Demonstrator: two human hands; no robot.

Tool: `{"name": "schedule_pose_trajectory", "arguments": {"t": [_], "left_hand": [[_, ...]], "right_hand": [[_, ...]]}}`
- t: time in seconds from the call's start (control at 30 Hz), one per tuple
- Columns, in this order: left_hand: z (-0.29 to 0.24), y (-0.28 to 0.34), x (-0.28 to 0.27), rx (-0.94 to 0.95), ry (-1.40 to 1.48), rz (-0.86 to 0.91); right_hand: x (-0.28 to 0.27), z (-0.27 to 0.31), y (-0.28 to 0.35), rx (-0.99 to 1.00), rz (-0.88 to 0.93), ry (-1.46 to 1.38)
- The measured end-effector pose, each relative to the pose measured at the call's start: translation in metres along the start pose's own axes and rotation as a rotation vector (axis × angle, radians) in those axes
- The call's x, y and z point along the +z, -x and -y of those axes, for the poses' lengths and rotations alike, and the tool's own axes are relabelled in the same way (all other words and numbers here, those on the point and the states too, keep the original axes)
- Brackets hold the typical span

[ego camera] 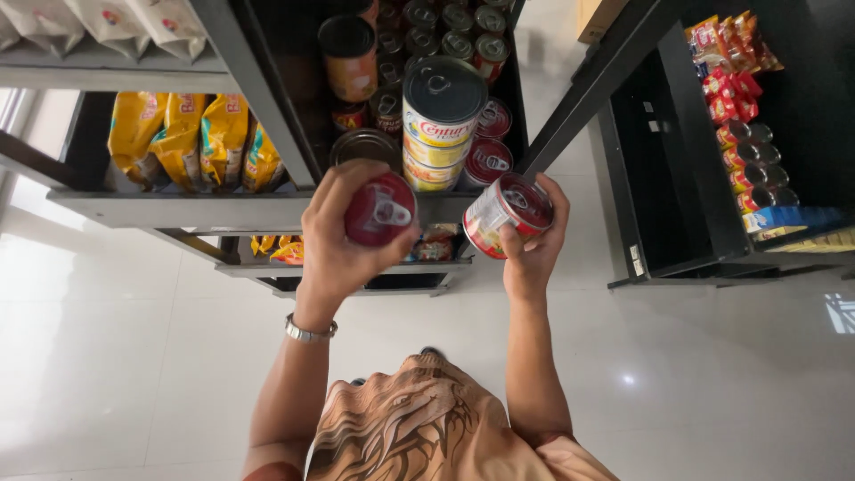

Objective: Stocking various canned goods from a cardboard box onto retail store shelves.

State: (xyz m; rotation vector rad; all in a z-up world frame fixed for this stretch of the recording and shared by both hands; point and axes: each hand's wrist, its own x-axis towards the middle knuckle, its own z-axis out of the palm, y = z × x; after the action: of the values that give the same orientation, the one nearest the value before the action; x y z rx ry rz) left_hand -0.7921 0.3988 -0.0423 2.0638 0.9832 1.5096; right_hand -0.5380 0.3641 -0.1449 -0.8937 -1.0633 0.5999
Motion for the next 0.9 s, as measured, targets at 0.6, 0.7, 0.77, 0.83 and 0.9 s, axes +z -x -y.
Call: {"name": "schedule_pose_trajectory", "arguments": {"t": [0.6, 0.7, 0.77, 0.83, 0.9], "left_hand": [[-0.027, 0.064, 0.139, -0.22, 1.015, 0.268], [-0.037, 0.086, 0.181, -0.205, 1.088, 0.311], [-0.048, 0.092, 0.199, -0.21, 1.089, 0.363], [-0.059, 0.086, 0.218, -0.199, 1.091, 0.412], [-0.072, 0.076, 0.238, -0.124, 1.01, 0.546]], "right_hand": [[-0.045, 0.036, 0.095, 0.121, -0.307, -0.464], [-0.069, 0.05, 0.106, 0.081, -0.412, -0.386], [-0.088, 0.056, 0.118, 0.069, -0.471, -0.352], [-0.111, 0.059, 0.119, 0.045, -0.521, -0.322], [-0.138, 0.064, 0.117, 0.037, -0.57, -0.31]]}}
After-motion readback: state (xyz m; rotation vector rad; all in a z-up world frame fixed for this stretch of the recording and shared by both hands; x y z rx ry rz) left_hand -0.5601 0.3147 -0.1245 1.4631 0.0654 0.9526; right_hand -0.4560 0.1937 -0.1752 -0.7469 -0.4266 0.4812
